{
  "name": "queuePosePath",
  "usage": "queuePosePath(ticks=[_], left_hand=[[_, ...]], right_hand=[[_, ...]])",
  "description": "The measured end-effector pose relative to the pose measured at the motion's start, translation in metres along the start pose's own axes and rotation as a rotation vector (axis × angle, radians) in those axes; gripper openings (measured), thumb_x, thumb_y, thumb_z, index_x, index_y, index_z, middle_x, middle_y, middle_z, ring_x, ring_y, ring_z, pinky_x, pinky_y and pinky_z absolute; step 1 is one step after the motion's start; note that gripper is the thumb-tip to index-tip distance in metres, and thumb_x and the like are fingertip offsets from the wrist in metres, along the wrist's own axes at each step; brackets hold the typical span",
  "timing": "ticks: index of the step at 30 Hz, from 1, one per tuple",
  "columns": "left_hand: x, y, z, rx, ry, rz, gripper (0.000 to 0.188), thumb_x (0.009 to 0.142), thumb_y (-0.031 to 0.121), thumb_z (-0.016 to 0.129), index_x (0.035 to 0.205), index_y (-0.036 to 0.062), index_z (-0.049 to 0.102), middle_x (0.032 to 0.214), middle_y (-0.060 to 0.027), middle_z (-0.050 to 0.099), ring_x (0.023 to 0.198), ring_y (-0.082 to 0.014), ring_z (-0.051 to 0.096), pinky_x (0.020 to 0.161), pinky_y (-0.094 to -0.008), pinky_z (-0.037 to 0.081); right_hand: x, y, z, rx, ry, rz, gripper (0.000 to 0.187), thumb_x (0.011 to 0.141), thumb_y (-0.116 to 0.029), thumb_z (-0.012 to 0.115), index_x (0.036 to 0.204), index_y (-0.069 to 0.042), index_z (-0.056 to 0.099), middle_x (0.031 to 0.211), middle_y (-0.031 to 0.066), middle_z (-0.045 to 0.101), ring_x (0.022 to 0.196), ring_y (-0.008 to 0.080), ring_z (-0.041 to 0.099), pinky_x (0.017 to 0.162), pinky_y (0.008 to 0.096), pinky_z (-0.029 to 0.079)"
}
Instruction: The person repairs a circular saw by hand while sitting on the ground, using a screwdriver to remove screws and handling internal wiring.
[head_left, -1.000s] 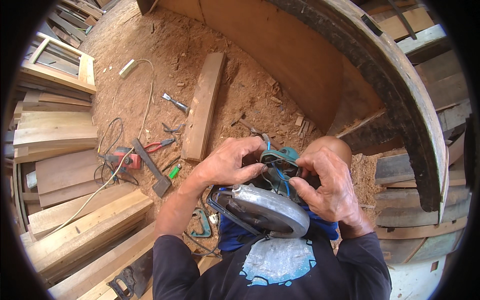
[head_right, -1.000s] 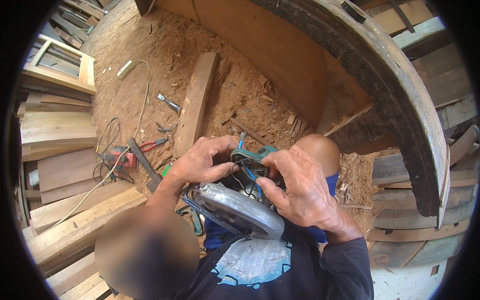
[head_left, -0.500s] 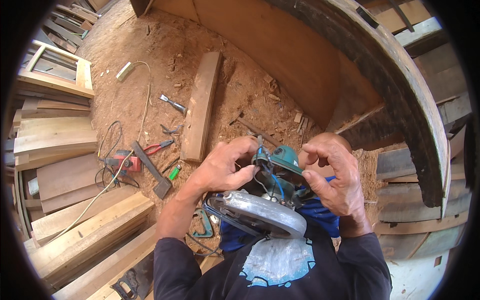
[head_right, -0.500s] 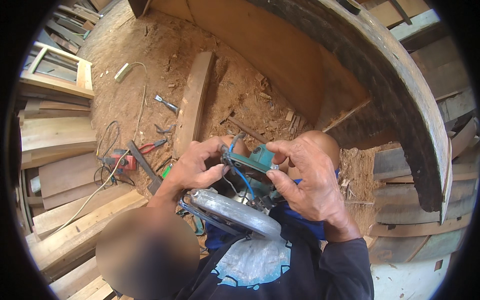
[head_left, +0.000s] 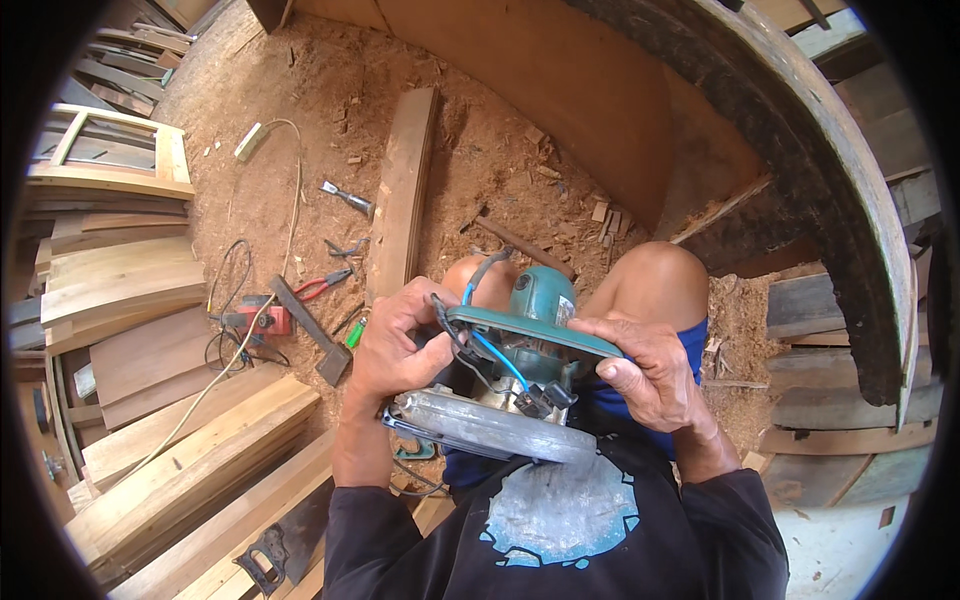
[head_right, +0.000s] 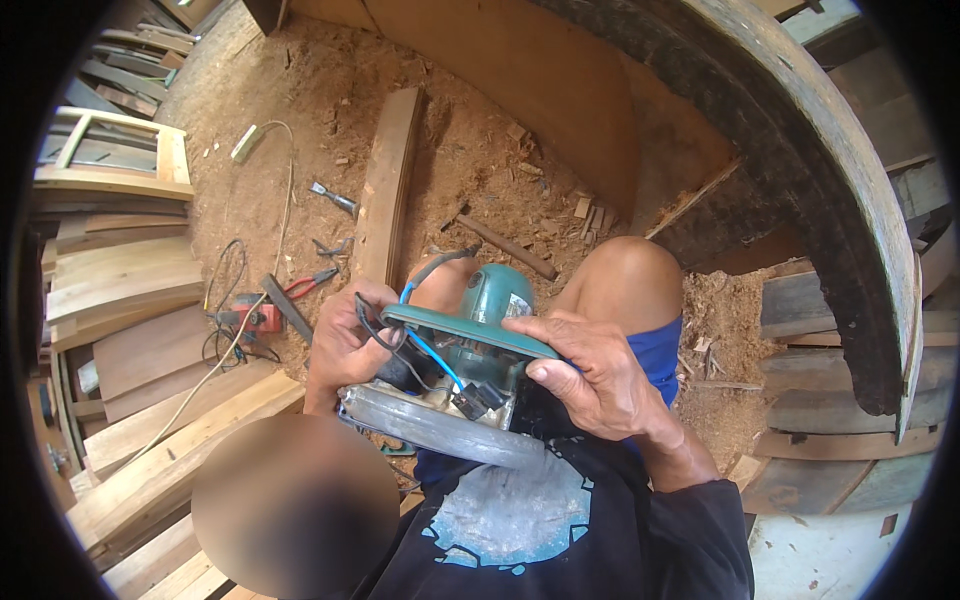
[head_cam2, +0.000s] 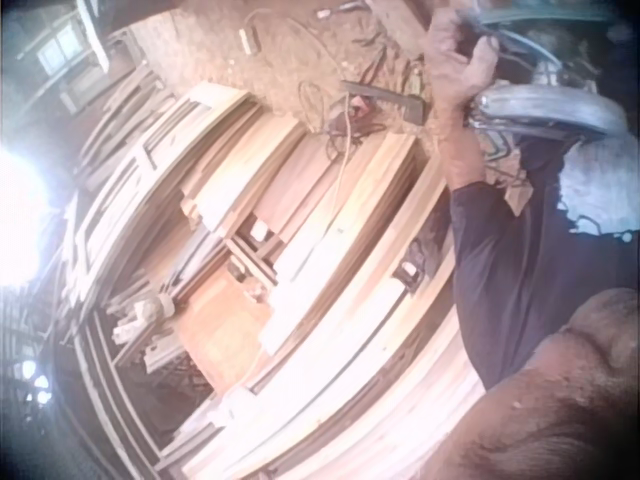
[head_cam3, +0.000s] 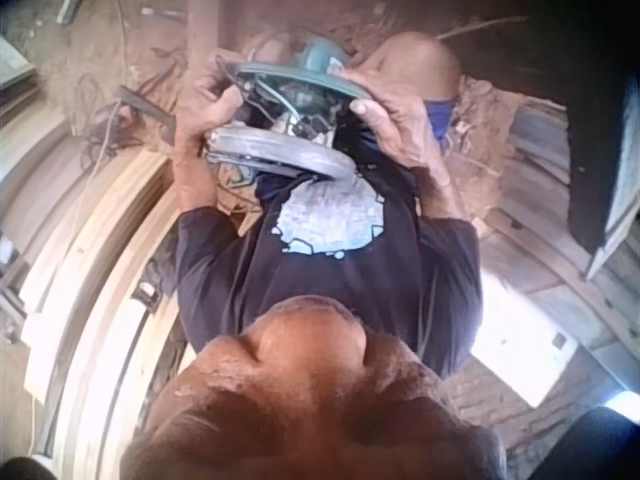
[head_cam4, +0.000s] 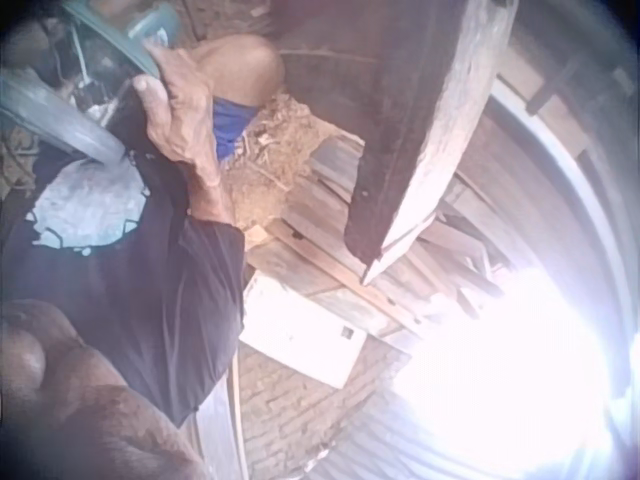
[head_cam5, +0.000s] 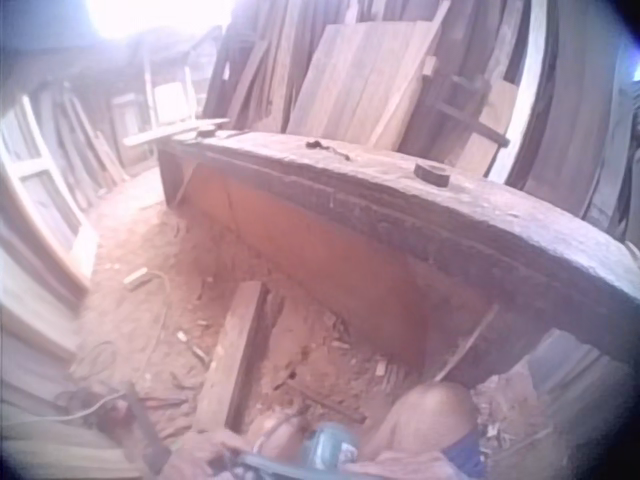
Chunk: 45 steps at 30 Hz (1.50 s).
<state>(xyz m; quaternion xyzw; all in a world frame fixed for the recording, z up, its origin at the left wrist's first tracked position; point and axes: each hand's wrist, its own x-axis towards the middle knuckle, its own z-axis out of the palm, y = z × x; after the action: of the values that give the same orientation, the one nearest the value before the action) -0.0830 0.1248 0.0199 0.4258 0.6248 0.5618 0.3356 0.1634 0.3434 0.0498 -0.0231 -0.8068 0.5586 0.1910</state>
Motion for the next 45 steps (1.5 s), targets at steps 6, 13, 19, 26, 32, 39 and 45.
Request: queuePosePath(ticks=[6, 13, 19, 26, 32, 39, 45], left_hand=[[-0.007, -0.002, -0.009, -0.032, 0.179, 0.108, 0.027, 0.092, 0.014, 0.077, 0.113, -0.0007, 0.067, 0.093, -0.0040, 0.072, 0.081, -0.0104, 0.069, 0.077, -0.0268, 0.056], [-0.006, -0.009, 0.023, 0.029, 0.210, 0.044, 0.023, 0.092, 0.006, 0.075, 0.113, 0.0003, 0.065, 0.091, -0.0010, 0.068, 0.082, -0.0071, 0.060, 0.075, -0.0236, 0.048], [0.015, 0.009, 0.050, -0.041, 0.198, 0.029, 0.022, 0.094, 0.014, 0.078, 0.109, 0.0027, 0.067, 0.085, -0.0028, 0.074, 0.078, -0.0100, 0.065, 0.073, -0.0289, 0.053], [0.031, 0.013, 0.047, 0.260, 0.153, 0.054, 0.030, 0.091, 0.008, 0.078, 0.118, 0.0013, 0.067, 0.095, -0.0122, 0.077, 0.087, -0.0153, 0.073, 0.081, -0.0321, 0.058], [0.030, 0.007, 0.049, 0.213, 0.179, 0.018, 0.026, 0.089, 0.009, 0.080, 0.110, 0.0023, 0.066, 0.090, -0.0069, 0.073, 0.081, -0.0131, 0.068, 0.074, -0.0305, 0.054], [0.032, 0.010, 0.049, 0.180, 0.190, -0.009, 0.024, 0.090, 0.012, 0.081, 0.098, 0.0039, 0.061, 0.081, 0.0023, 0.062, 0.073, -0.0043, 0.053, 0.064, -0.0241, 0.045], [0.034, 0.004, 0.046, 0.198, 0.164, 0.010, 0.032, 0.089, 0.008, 0.081, 0.118, 0.0018, 0.069, 0.092, -0.0104, 0.078, 0.083, -0.0183, 0.076, 0.078, -0.0336, 0.059]], right_hand=[[0.036, -0.018, -0.003, -0.073, -0.045, 0.008, 0.037, 0.107, -0.015, 0.066, 0.132, 0.012, 0.069, 0.103, 0.0251, 0.076, 0.085, 0.0334, 0.071, 0.082, 0.0425, 0.055], [0.034, 0.002, -0.018, -0.018, -0.046, 0.194, 0.035, 0.106, -0.012, 0.064, 0.134, 0.009, 0.069, 0.116, 0.0262, 0.077, 0.099, 0.0355, 0.075, 0.092, 0.0423, 0.057], [0.033, -0.028, -0.033, -0.530, 0.100, -0.068, 0.035, 0.093, -0.007, 0.076, 0.125, 0.006, 0.073, 0.114, 0.0239, 0.075, 0.102, 0.0414, 0.071, 0.090, 0.0457, 0.057], [0.029, -0.052, -0.028, -0.449, -0.015, 0.118, 0.014, 0.090, -0.008, 0.080, 0.096, -0.001, 0.070, 0.082, 0.0192, 0.069, 0.077, 0.0410, 0.069, 0.070, 0.0495, 0.052], [0.038, -0.052, -0.033, -0.490, -0.172, 0.210, 0.018, 0.094, -0.013, 0.079, 0.104, 0.000, 0.073, 0.093, 0.0230, 0.075, 0.087, 0.0431, 0.074, 0.074, 0.0514, 0.056], [0.030, -0.045, -0.028, -0.558, -0.108, 0.137, 0.034, 0.098, -0.012, 0.075, 0.126, 0.005, 0.073, 0.112, 0.0280, 0.077, 0.101, 0.0458, 0.075, 0.088, 0.0507, 0.060], [0.033, -0.040, -0.020, -0.451, -0.061, 0.189, 0.031, 0.097, -0.009, 0.073, 0.124, 0.007, 0.074, 0.113, 0.0288, 0.077, 0.103, 0.0464, 0.075, 0.088, 0.0508, 0.060]])
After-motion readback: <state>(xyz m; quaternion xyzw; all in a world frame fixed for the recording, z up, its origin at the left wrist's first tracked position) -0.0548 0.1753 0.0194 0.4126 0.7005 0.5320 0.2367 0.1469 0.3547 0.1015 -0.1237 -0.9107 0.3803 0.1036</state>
